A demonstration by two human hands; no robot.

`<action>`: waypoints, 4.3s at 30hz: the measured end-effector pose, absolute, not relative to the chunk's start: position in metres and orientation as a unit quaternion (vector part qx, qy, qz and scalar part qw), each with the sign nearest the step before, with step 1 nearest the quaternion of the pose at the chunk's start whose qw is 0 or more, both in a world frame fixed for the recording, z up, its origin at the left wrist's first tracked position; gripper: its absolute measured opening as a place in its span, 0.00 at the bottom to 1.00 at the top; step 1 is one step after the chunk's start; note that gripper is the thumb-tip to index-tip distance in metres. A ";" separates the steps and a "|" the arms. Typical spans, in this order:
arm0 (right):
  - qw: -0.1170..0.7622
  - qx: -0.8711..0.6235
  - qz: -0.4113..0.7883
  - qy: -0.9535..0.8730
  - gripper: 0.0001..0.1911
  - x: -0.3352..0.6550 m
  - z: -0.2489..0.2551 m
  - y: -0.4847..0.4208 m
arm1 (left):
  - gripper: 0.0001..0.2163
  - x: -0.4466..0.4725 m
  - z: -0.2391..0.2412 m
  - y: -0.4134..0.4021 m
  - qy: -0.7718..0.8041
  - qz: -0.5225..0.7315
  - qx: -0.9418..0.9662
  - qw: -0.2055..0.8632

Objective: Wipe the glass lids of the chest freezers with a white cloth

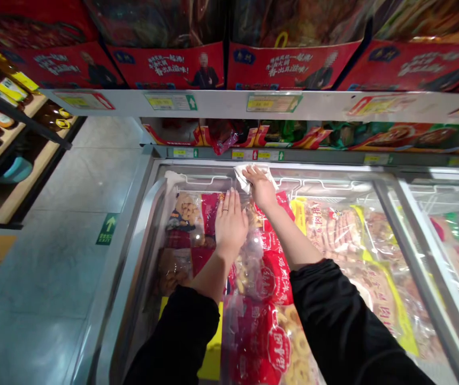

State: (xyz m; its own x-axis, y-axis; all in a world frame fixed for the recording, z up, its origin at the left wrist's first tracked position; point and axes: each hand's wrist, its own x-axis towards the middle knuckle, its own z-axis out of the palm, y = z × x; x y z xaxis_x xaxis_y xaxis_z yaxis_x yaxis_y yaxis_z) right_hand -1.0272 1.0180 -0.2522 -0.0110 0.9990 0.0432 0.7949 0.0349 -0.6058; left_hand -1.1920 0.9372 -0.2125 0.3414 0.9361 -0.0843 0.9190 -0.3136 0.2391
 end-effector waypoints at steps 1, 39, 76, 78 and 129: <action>0.232 -0.641 0.226 -0.696 0.35 -1.023 -0.250 1.014 | 0.29 -1.192 -0.211 0.937 0.571 0.028 0.812 0.121; 0.234 -0.569 0.261 -0.744 0.39 -0.938 -0.241 0.956 | 0.30 -1.196 -0.216 0.940 0.566 0.042 0.812 0.134; 0.246 -0.702 0.212 -0.634 0.36 -0.913 -0.246 0.976 | 0.30 -1.194 -0.223 0.938 0.564 0.105 0.814 0.096; 0.237 -0.694 0.217 -0.644 0.37 -0.920 -0.246 0.981 | 0.30 -1.193 -0.226 0.938 0.570 0.103 0.810 0.092; 0.247 -0.582 0.280 -0.723 0.37 -0.794 -0.249 0.937 | 0.30 -1.024 -0.238 0.926 0.576 0.087 0.800 0.141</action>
